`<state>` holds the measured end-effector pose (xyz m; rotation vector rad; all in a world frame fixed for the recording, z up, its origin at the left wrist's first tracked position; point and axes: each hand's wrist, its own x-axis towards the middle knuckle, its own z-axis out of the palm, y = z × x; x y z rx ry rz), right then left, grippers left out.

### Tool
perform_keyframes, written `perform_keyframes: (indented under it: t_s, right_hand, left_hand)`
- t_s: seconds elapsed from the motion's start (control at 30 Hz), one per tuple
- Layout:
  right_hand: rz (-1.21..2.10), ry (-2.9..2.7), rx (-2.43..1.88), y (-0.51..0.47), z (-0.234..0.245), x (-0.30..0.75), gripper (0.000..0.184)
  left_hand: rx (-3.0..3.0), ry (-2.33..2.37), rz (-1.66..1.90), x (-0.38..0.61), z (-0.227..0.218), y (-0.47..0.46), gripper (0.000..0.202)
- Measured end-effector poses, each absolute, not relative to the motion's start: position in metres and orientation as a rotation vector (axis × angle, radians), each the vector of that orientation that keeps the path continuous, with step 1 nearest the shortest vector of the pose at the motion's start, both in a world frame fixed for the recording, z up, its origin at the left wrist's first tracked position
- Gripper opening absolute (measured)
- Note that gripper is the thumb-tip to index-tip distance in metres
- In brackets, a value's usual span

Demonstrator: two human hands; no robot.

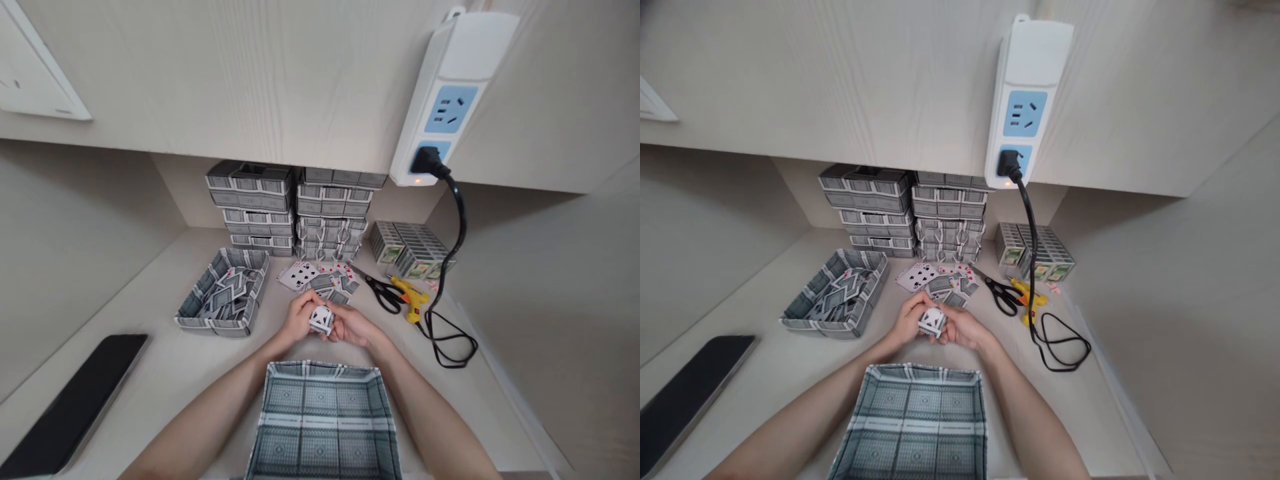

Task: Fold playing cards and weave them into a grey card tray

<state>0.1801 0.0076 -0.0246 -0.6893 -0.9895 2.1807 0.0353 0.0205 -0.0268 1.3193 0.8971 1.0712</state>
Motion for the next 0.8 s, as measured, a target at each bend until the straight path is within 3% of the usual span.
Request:
perform_keyframes:
  t_s: [0.8]
  right_hand:
    - [2.283, -0.880, -0.718, 0.0066, -0.0194, 0.1828, 0.031]
  left_hand:
    - [1.645, 0.895, 1.093, 0.0344, -0.0240, 0.0204, 0.017]
